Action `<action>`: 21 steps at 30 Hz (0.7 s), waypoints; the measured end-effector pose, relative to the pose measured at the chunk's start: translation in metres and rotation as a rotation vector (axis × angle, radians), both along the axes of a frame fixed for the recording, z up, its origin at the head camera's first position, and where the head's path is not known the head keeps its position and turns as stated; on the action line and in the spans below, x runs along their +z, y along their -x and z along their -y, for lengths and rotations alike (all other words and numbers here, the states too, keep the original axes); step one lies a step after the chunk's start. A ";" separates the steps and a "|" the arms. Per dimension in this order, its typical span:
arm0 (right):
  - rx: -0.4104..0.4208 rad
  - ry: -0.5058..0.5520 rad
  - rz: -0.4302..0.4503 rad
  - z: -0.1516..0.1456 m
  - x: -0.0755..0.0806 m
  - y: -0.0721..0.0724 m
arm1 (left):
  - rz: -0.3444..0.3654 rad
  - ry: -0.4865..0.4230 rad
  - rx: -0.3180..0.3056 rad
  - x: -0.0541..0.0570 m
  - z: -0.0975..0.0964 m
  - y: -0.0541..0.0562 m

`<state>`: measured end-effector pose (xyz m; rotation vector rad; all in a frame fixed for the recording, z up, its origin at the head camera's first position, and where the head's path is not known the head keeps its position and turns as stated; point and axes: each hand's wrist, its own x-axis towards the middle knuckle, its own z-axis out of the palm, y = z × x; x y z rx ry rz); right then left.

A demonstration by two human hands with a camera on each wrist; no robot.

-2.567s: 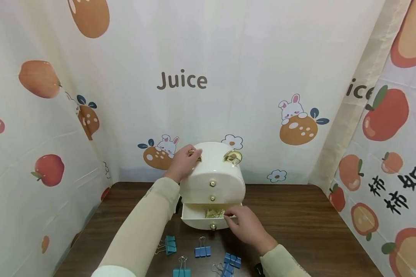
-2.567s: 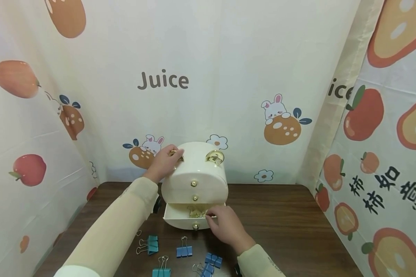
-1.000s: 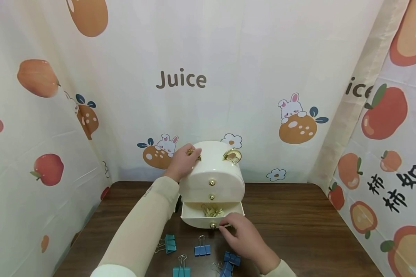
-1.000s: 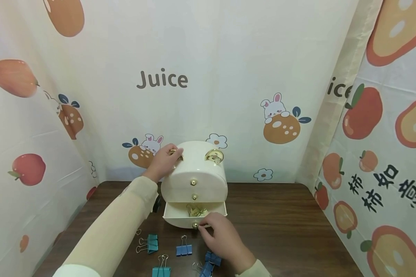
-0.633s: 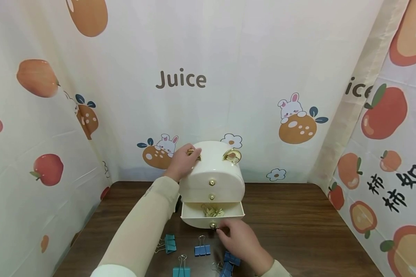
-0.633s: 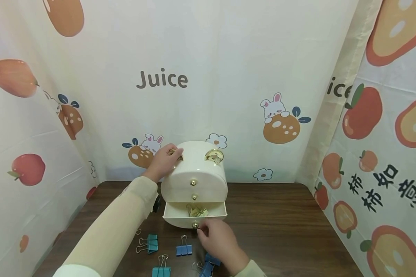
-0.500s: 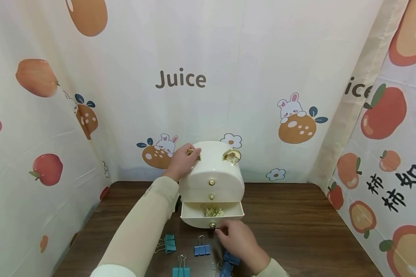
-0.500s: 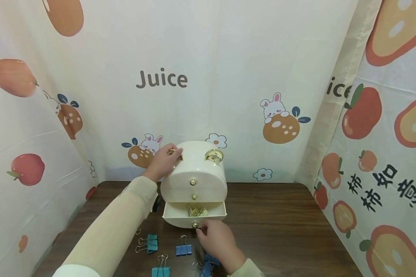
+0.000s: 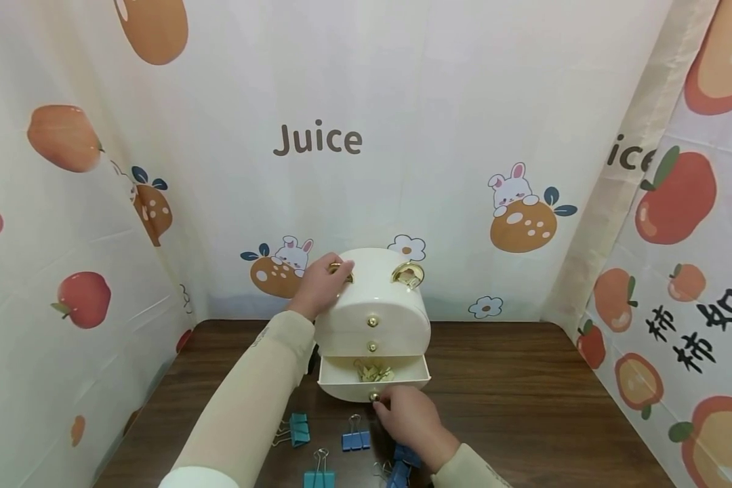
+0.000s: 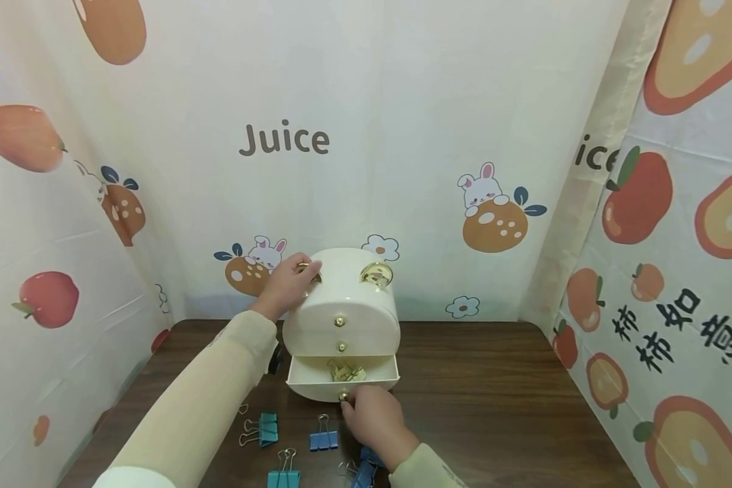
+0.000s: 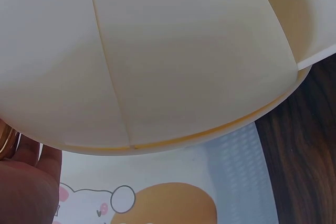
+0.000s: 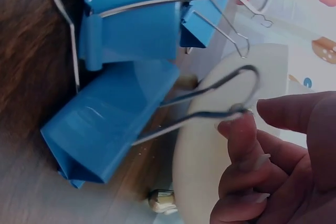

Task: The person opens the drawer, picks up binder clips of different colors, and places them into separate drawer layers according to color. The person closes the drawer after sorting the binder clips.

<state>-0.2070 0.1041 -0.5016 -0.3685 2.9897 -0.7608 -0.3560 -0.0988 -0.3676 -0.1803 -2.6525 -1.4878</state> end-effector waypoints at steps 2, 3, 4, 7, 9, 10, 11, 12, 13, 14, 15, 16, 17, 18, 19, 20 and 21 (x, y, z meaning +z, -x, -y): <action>-0.006 -0.012 -0.007 0.001 -0.003 0.001 | 0.002 0.001 -0.004 0.000 0.000 0.000; -0.009 -0.012 -0.007 0.001 -0.004 0.002 | 0.003 0.001 -0.005 -0.001 0.000 0.001; -0.011 -0.009 -0.007 0.001 -0.004 0.002 | 0.004 -0.002 -0.006 -0.001 0.000 0.001; -0.020 0.001 0.011 0.002 -0.007 0.003 | 0.008 -0.006 -0.007 0.000 0.000 0.001; -0.024 0.020 0.032 0.002 -0.007 0.003 | 0.012 -0.009 -0.007 0.000 0.000 0.000; -0.026 0.033 0.041 0.002 -0.007 0.003 | 0.013 -0.009 -0.007 0.001 0.000 0.000; -0.026 0.047 0.054 0.002 -0.007 0.003 | 0.013 -0.009 -0.007 0.001 0.000 0.000; -0.028 0.063 0.067 0.002 -0.007 0.003 | 0.014 -0.008 -0.007 0.001 0.000 0.000; -0.027 0.086 0.086 0.003 -0.007 0.004 | 0.013 -0.007 -0.006 0.001 0.000 0.000; -0.026 0.120 0.112 0.003 -0.007 0.004 | 0.012 -0.005 -0.007 0.001 0.000 -0.001; -0.025 0.156 0.139 0.003 -0.007 0.005 | 0.011 -0.002 -0.007 0.001 0.000 -0.001; -0.021 0.201 0.170 0.003 -0.007 0.006 | 0.008 0.001 -0.008 0.001 0.000 -0.001; -0.019 0.244 0.201 0.003 -0.008 0.007 | 0.008 0.005 -0.009 0.001 0.000 -0.001; -0.019 0.289 0.232 0.003 -0.009 0.008 | 0.006 0.010 -0.011 0.002 -0.001 -0.001; -0.017 0.335 0.262 0.003 -0.010 0.010 | 0.005 0.013 -0.013 0.002 -0.001 -0.001; -0.020 0.372 0.291 0.003 -0.011 0.011 | 0.004 0.019 -0.011 0.002 0.000 -0.001; -0.021 0.401 0.309 0.004 -0.011 0.012 | 0.002 0.022 -0.008 0.002 0.000 -0.002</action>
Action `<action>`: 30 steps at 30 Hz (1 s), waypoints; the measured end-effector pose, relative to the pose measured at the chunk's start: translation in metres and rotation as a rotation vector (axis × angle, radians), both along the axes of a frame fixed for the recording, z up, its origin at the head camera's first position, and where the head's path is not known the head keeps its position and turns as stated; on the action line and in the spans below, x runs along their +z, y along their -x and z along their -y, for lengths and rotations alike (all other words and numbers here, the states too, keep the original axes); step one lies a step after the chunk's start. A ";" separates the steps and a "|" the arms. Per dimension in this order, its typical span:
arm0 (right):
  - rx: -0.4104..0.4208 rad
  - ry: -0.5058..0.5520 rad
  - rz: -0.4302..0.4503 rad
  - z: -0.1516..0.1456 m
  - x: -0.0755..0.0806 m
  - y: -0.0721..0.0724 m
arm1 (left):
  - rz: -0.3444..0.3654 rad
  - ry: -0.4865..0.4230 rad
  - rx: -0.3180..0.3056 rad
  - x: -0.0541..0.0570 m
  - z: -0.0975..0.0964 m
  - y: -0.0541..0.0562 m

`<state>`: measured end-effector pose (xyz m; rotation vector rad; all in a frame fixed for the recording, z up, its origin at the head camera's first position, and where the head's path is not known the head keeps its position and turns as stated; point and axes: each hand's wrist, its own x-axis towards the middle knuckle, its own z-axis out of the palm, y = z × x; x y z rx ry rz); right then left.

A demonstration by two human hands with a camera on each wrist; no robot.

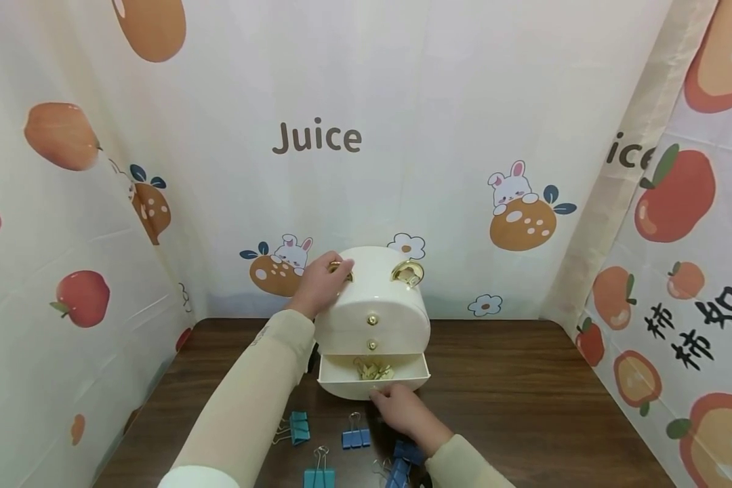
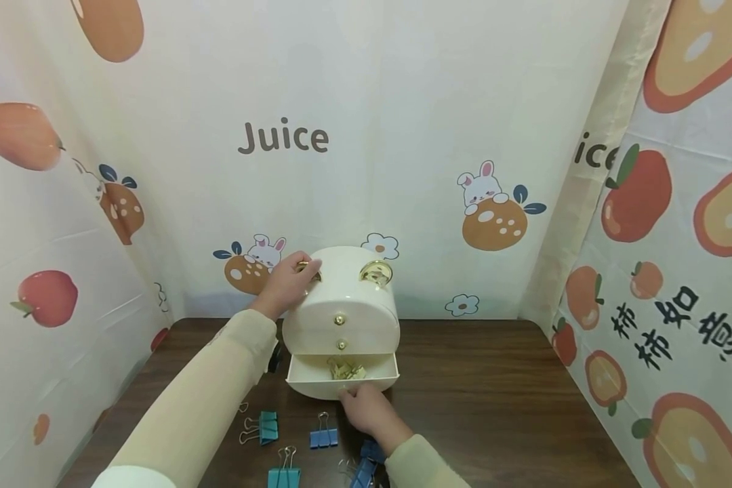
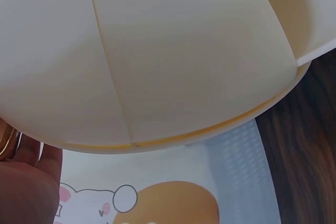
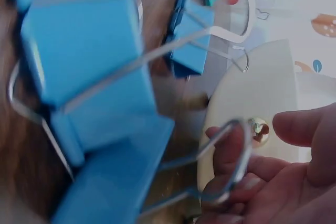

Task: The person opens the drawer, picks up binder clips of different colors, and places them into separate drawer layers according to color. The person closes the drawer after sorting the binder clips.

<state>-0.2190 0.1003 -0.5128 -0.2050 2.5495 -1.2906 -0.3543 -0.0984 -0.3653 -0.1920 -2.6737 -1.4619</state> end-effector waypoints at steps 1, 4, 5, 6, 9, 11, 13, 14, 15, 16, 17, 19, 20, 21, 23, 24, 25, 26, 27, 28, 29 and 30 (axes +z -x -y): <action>-0.004 0.023 0.017 0.000 -0.001 0.001 | -0.004 0.004 0.003 0.000 0.000 0.000; -0.017 0.054 0.044 0.003 -0.003 0.003 | -0.011 0.019 0.012 0.001 0.000 -0.001; -0.022 0.060 0.050 0.003 -0.003 0.003 | -0.015 0.024 0.014 0.001 0.000 -0.001; -0.027 0.064 0.048 0.004 -0.003 0.003 | -0.015 0.028 0.013 0.001 0.000 -0.001; -0.043 0.071 0.049 0.005 -0.003 0.002 | -0.014 0.036 0.003 0.001 0.000 -0.001; -0.050 0.070 0.046 0.006 -0.003 0.001 | -0.011 0.032 -0.004 0.001 0.000 -0.001; -0.052 0.068 0.044 0.006 -0.002 0.000 | -0.007 0.026 -0.006 0.001 -0.001 -0.001; -0.050 0.068 0.043 0.006 -0.002 0.000 | -0.004 0.024 -0.005 0.001 -0.001 -0.001; -0.049 0.068 0.043 0.006 -0.001 0.000 | -0.002 0.023 -0.004 0.001 -0.001 -0.001; -0.047 0.064 0.041 0.006 -0.001 0.000 | -0.002 0.022 -0.003 0.001 0.000 -0.001; -0.045 0.062 0.039 0.006 0.000 0.001 | -0.001 0.022 -0.002 0.001 0.000 -0.001; -0.045 0.063 0.038 0.005 0.000 0.001 | -0.002 0.020 -0.001 0.001 0.000 0.000; -0.047 0.063 0.038 0.005 -0.001 0.002 | -0.003 0.019 -0.001 0.001 0.000 0.000; -0.048 0.065 0.036 0.005 -0.001 0.002 | -0.004 0.018 -0.003 0.001 0.000 0.000; -0.057 0.071 0.029 0.005 -0.002 0.002 | -0.005 0.016 -0.003 0.001 0.000 0.000; -0.061 0.073 0.025 0.005 -0.002 0.001 | -0.004 0.014 -0.001 0.002 0.000 -0.001; -0.065 0.071 0.017 0.005 -0.002 0.001 | -0.001 0.013 0.000 0.002 -0.001 -0.001; -0.070 0.074 0.015 0.005 -0.002 0.001 | 0.003 0.015 -0.001 0.002 -0.001 -0.001; -0.073 0.074 0.008 0.005 -0.003 0.001 | 0.005 0.015 -0.001 0.002 -0.001 -0.001; -0.078 0.074 0.009 0.005 -0.003 0.001 | 0.008 0.017 0.000 0.002 -0.001 -0.001; -0.081 0.075 0.011 0.005 -0.003 0.001 | 0.010 0.020 0.001 0.002 -0.001 -0.001; -0.082 0.073 0.015 0.005 -0.003 0.001 | 0.011 0.024 0.002 0.002 -0.001 -0.001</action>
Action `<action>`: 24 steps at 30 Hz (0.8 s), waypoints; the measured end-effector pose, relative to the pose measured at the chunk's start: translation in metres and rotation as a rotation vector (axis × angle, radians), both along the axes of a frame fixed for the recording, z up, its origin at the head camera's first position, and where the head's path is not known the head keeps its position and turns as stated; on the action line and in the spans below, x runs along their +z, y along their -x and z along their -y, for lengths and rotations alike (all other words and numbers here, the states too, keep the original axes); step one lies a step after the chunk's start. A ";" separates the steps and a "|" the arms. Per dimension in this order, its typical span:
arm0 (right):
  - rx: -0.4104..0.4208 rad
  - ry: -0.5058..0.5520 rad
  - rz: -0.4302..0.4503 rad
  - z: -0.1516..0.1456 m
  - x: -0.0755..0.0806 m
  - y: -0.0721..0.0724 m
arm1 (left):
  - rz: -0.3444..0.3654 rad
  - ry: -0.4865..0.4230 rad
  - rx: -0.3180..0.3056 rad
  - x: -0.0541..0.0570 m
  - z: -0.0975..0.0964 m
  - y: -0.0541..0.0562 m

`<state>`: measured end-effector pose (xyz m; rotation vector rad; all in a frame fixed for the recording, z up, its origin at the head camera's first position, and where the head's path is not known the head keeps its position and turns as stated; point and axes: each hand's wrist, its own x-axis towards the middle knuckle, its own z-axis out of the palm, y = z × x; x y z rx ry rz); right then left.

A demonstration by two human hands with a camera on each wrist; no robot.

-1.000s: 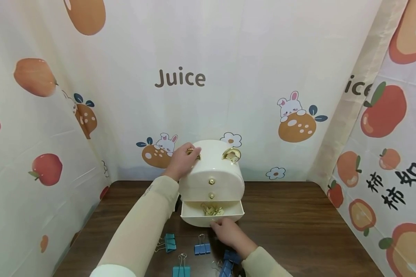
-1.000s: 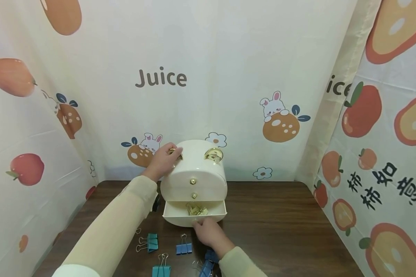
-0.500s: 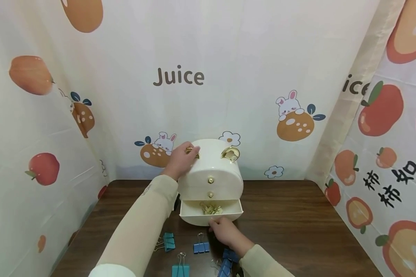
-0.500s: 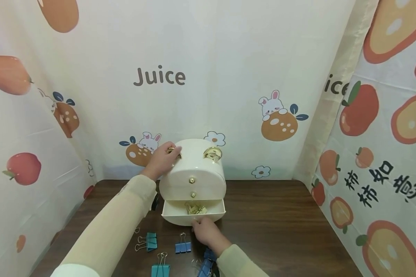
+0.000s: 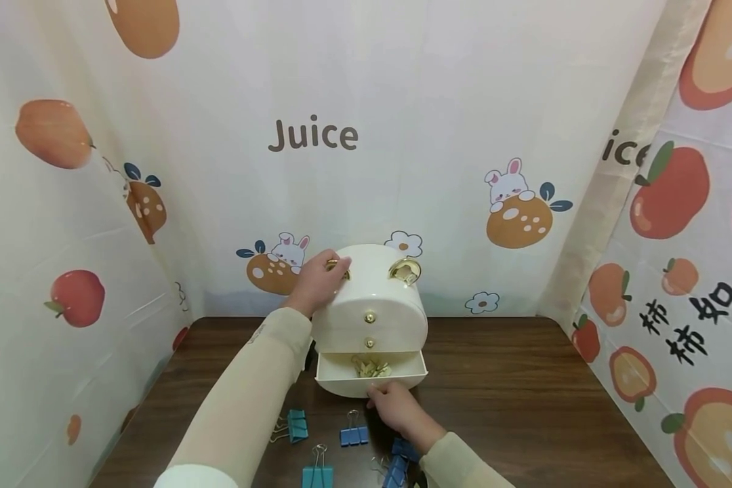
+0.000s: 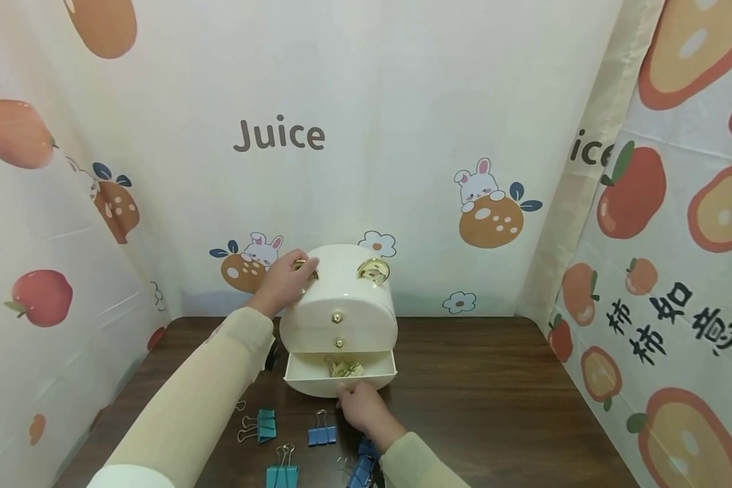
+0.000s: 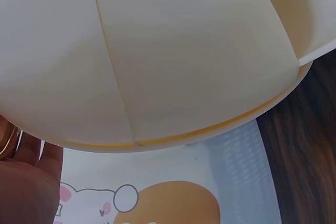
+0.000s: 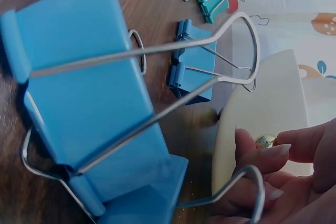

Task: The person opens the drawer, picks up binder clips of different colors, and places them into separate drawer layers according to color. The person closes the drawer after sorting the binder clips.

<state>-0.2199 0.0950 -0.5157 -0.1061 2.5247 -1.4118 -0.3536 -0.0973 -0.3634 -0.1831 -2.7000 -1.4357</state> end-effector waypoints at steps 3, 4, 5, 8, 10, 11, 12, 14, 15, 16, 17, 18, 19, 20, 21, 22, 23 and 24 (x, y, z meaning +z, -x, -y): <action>-0.003 0.003 0.019 0.000 0.001 0.001 | -0.006 0.007 -0.006 0.001 0.001 0.000; -0.004 0.003 0.027 0.000 0.001 0.001 | -0.008 0.011 -0.011 0.001 0.002 -0.001; -0.004 0.004 0.029 0.000 0.002 0.001 | -0.010 0.013 -0.020 0.002 0.003 -0.001; -0.004 0.005 0.029 0.001 0.002 0.001 | -0.020 0.025 -0.047 0.004 0.005 -0.001; -0.004 0.006 0.022 0.001 0.002 0.000 | -0.020 0.034 -0.066 0.005 0.007 -0.001; -0.006 0.007 0.017 0.001 0.002 0.000 | -0.019 0.038 -0.074 0.005 0.007 0.000; -0.006 0.005 0.013 0.001 0.002 0.001 | -0.016 0.040 -0.078 0.006 0.008 0.000; -0.008 0.006 0.002 0.001 0.002 0.001 | -0.009 0.039 -0.084 0.007 0.008 0.001; -0.011 0.005 -0.005 0.002 0.002 0.002 | -0.007 0.037 -0.086 0.008 0.008 0.001; -0.015 0.005 -0.009 0.002 0.003 0.003 | -0.004 0.034 -0.087 0.008 0.008 0.001; -0.019 0.004 -0.014 0.002 0.003 0.004 | -0.002 0.034 -0.086 0.009 0.009 0.001; -0.022 0.005 -0.018 0.002 0.004 0.005 | -0.001 0.032 -0.086 0.009 0.009 0.001; -0.023 0.005 -0.027 0.003 0.004 0.005 | -0.001 0.032 -0.088 0.009 0.009 0.002; -0.024 0.004 -0.032 0.003 0.004 0.007 | 0.002 0.035 -0.091 0.009 0.009 0.002; -0.022 -0.001 -0.041 0.003 0.004 0.008 | 0.005 0.035 -0.090 0.009 0.009 0.003; -0.020 -0.005 -0.043 0.003 0.005 0.009 | 0.011 0.035 -0.090 0.009 0.009 0.003; -0.015 -0.011 -0.050 0.004 0.005 0.010 | 0.016 0.035 -0.088 0.009 0.009 0.003; -0.011 -0.019 -0.053 0.004 0.005 0.011 | 0.023 0.034 -0.087 0.009 0.009 0.004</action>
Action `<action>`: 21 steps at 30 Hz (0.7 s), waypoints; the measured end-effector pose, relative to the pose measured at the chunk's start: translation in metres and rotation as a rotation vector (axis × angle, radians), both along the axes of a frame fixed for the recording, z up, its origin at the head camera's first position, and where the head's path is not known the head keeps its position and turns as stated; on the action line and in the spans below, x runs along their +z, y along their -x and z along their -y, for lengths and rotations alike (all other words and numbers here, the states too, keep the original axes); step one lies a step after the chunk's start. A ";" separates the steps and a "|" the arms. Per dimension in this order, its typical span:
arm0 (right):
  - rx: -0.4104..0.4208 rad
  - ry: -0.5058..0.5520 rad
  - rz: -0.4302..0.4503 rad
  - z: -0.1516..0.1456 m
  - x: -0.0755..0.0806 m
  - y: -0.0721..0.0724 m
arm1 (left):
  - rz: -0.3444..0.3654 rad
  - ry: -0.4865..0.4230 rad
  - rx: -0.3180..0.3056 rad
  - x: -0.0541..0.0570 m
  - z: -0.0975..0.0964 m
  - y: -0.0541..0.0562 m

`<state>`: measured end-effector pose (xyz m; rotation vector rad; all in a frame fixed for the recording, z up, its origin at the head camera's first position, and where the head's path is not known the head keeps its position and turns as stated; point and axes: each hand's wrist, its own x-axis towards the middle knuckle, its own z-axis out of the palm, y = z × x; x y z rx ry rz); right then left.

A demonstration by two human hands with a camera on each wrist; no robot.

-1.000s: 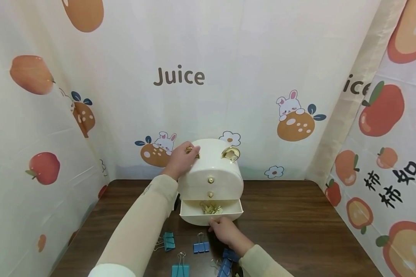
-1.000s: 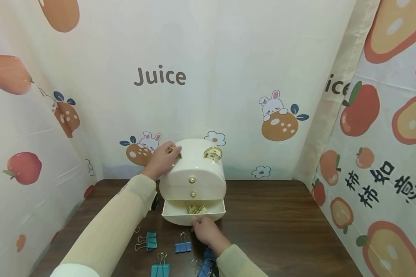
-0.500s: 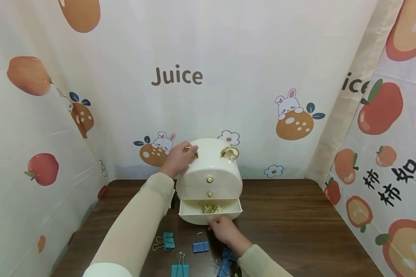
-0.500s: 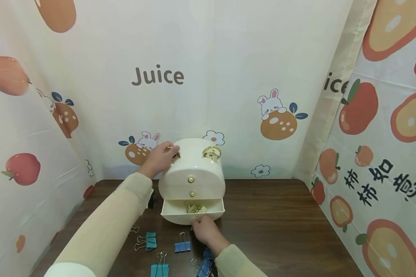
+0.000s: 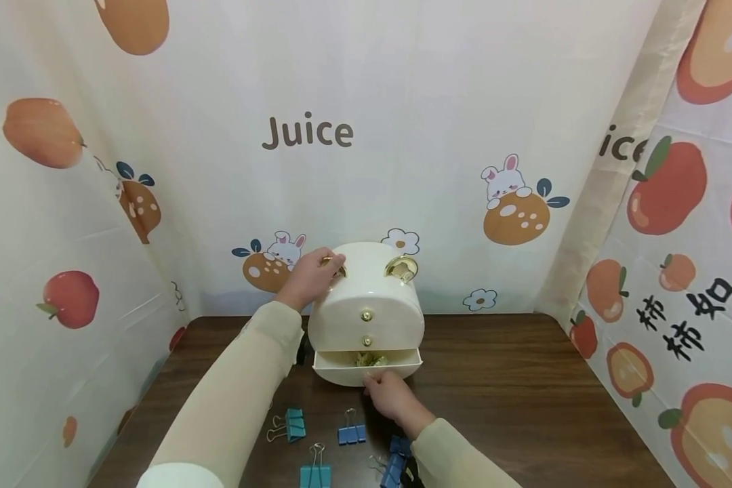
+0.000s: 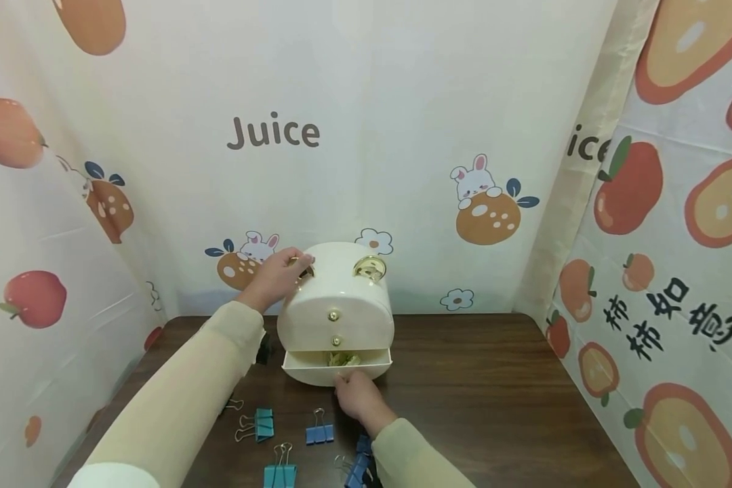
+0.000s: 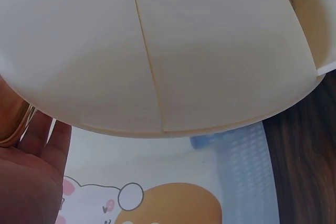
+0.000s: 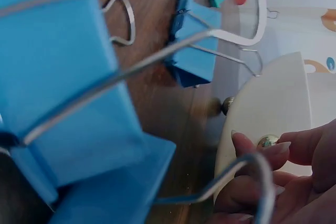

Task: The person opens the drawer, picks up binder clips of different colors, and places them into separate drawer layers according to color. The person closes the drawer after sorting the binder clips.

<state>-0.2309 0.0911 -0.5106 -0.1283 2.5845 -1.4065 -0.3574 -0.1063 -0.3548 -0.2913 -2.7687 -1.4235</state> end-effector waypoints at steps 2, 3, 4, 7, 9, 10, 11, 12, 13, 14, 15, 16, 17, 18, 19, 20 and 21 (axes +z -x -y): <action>0.007 -0.013 -0.005 0.000 0.001 0.001 | 0.013 -0.001 0.003 0.000 0.000 0.000; 0.008 -0.018 -0.007 0.000 0.002 0.002 | 0.019 -0.005 0.005 0.000 -0.001 0.000; 0.010 -0.020 -0.004 0.001 0.002 0.003 | 0.023 -0.006 0.007 0.000 -0.001 0.000; 0.013 -0.020 0.011 0.001 0.003 0.006 | 0.028 -0.006 0.016 0.000 0.001 -0.001; 0.013 -0.020 0.034 0.002 0.003 0.009 | 0.028 -0.009 0.020 0.001 0.001 -0.002; 0.015 -0.021 0.048 0.002 0.003 0.010 | 0.028 -0.008 0.021 0.001 0.002 -0.002; 0.016 -0.023 0.060 0.002 0.004 0.011 | 0.029 -0.007 0.021 0.001 0.002 -0.002; 0.019 -0.023 0.071 0.002 0.004 0.012 | 0.029 -0.008 0.019 0.001 0.002 -0.002; 0.022 -0.024 0.079 0.002 0.005 0.013 | 0.030 -0.010 0.017 0.001 0.002 -0.002; 0.024 -0.026 0.089 0.002 0.005 0.013 | 0.031 -0.013 0.015 0.001 0.002 -0.002; 0.026 -0.028 0.096 0.002 0.005 0.014 | 0.032 -0.015 0.014 0.001 0.002 -0.002; 0.026 -0.031 0.103 0.002 0.006 0.014 | 0.033 -0.015 0.013 0.001 0.001 -0.002; 0.024 -0.031 0.109 0.001 0.006 0.014 | 0.033 -0.014 0.012 0.001 0.001 -0.002; 0.021 -0.031 0.116 0.001 0.007 0.014 | 0.032 -0.013 0.008 0.002 0.000 -0.003; 0.017 -0.032 0.121 0.002 0.007 0.015 | 0.032 -0.012 0.008 0.002 0.000 -0.003; 0.012 -0.034 0.126 0.002 0.007 0.016 | 0.031 -0.010 0.008 0.003 0.000 -0.003; 0.010 -0.035 0.124 0.002 0.008 0.016 | 0.030 -0.007 0.008 0.003 0.000 -0.003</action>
